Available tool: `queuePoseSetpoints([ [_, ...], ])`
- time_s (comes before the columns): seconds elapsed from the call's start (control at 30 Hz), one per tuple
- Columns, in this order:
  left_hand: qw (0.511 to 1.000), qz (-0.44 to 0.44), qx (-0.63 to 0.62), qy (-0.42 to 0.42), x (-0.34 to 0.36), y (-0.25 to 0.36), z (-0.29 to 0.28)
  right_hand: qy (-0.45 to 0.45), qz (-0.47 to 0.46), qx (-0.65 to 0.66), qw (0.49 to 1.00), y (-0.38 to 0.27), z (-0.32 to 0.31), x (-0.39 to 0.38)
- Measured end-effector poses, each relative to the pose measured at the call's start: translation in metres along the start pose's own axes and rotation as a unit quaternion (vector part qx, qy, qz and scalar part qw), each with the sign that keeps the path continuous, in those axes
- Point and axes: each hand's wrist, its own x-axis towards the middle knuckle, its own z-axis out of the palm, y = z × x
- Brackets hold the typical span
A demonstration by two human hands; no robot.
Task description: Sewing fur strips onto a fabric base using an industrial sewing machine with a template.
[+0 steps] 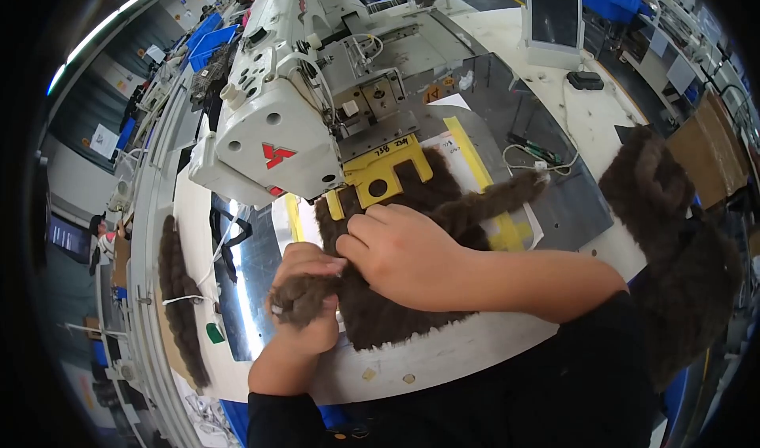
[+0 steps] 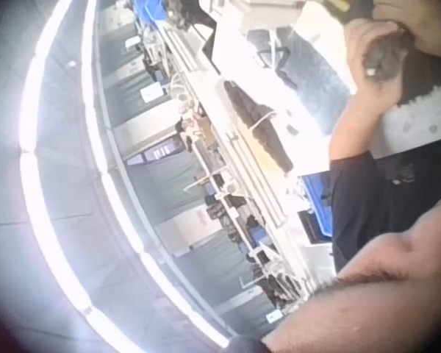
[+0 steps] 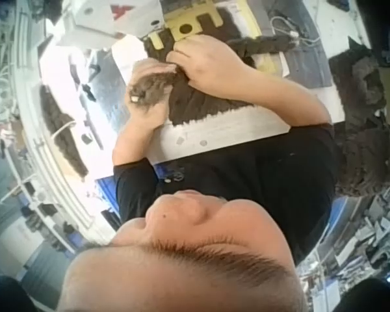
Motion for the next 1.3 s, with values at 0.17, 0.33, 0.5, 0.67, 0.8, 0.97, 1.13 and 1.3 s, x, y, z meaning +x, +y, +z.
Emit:
queuePoseSetpoints([
  [0.17, 0.947, -0.084, -0.302, 0.068, -0.016, -0.010, 0.014, -0.028, 0.023, -0.010, 0.999, -0.004, -0.012, 0.007],
  [0.33, 0.948, -0.161, -0.276, 0.007, -0.027, -0.021, -0.001, 0.063, -0.133, 0.052, 0.988, -0.004, -0.061, 0.007],
  [0.5, 0.956, -0.202, -0.212, -0.006, -0.023, -0.014, 0.002, 0.144, -0.285, 0.047, 0.947, -0.023, -0.048, -0.004],
  [0.67, 0.977, -0.166, -0.125, -0.043, -0.014, -0.007, 0.003, 0.137, -0.266, 0.037, 0.954, -0.026, -0.028, -0.004],
  [0.8, 0.988, -0.134, -0.069, -0.044, -0.008, 0.000, 0.001, 0.134, -0.239, 0.008, 0.962, -0.030, -0.026, -0.005],
  [0.97, 0.991, -0.124, 0.013, -0.055, -0.009, -0.003, 0.002, 0.121, -0.206, -0.003, 0.971, -0.032, -0.025, -0.004],
  [1.13, 0.991, -0.004, 0.110, -0.082, 0.003, -0.001, 0.005, 0.109, -0.148, 0.125, 0.975, -0.033, -0.026, -0.001],
  [1.3, 0.992, -0.023, 0.102, -0.072, 0.004, -0.001, 0.006, 0.119, -0.141, 0.138, 0.973, -0.034, -0.023, -0.003],
])
